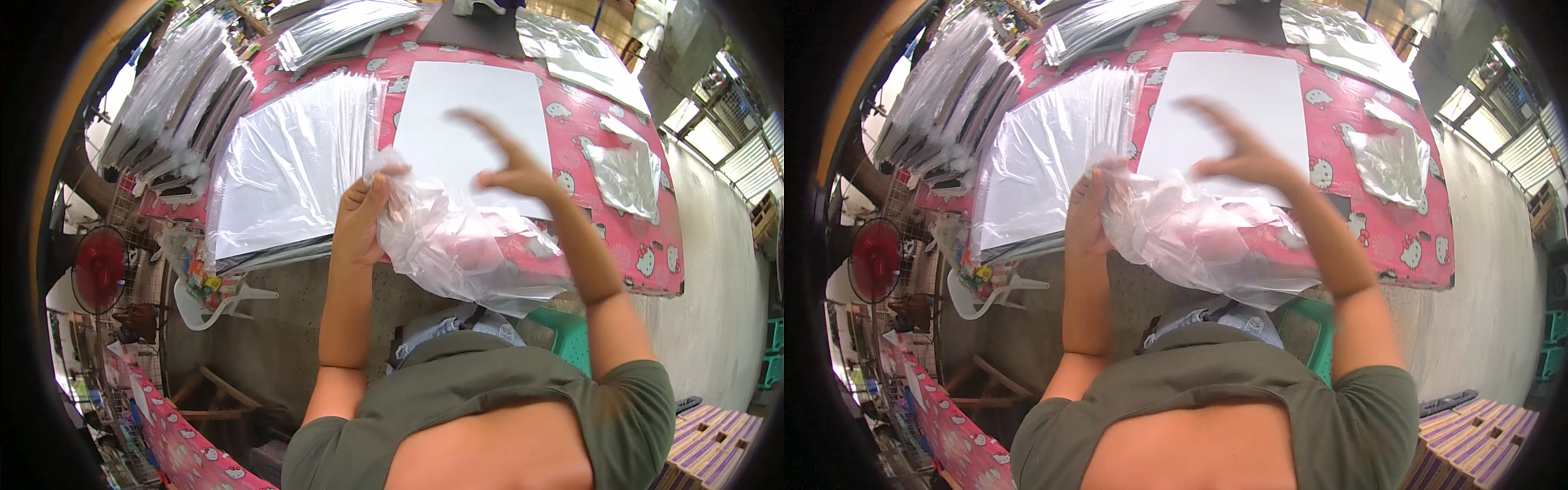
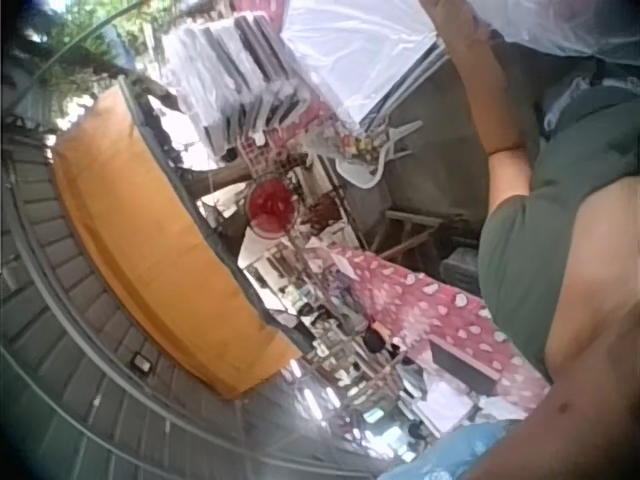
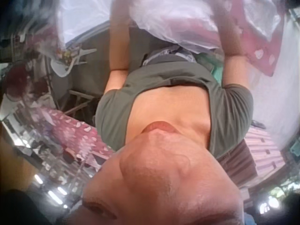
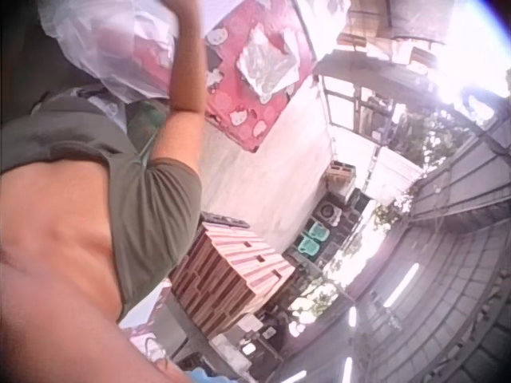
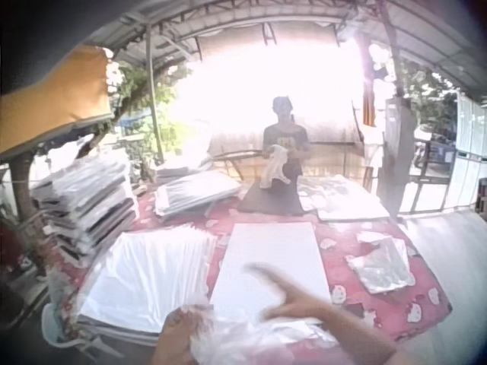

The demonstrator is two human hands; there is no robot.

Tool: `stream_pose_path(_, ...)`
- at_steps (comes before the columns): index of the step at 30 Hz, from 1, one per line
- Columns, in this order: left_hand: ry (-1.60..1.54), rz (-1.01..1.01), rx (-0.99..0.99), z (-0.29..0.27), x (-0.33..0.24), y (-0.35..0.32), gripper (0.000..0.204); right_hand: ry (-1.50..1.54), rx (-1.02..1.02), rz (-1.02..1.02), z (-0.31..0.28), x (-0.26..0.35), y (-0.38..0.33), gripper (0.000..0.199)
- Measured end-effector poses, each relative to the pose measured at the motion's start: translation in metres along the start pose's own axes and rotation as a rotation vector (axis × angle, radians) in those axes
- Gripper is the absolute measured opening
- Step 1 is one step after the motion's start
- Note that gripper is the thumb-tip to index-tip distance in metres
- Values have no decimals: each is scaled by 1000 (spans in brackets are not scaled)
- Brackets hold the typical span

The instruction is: The person puts large sheets of paper or plastic into clear plastic bags by hand and stacks them on a table.

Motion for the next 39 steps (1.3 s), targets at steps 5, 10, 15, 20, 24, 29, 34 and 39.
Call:
stream_pose_path(5, 155, 407, -365, -31, -65, -7, 23, -43, -147, 280, 43, -5, 14, 14)
stream_pose_path(10, 77, 521, -448, -64, -88, -30, 26, -127, -282, 345, 23, 12, 5, 12)
stream_pose_path(15, 85, 556, -411, -76, -106, -43, 30, -385, -416, 356, 1, 18, -18, 15)
stream_pose_path(20, 117, 736, -401, -76, -109, -36, 26, -541, -587, 254, -3, 52, -39, 18)
stream_pose_path(24, -124, 623, -321, -68, -101, -27, 19, -684, -626, 399, -1, 71, -53, 16)
stream_pose_path(29, -129, 572, -313, -62, -89, -15, 16, -693, -734, 287, 5, 82, -71, 11)
stream_pose_path(34, 266, 234, -70, -45, -30, -16, 11, -880, -930, -106, -23, 109, -96, 5)
stream_pose_path(39, 679, 194, 762, -79, 3, -21, 20, 193, -773, 449, -26, 83, -142, 20)
Point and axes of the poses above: each hand's wrist, its own y-axis towards the middle knuckle, its own z-axis out of the palm, x = y × z, the point moved 5 cm from there along y, towards the middle knuckle, and after that the axes turned 2 degrees about -z, right-handed, at the moved point
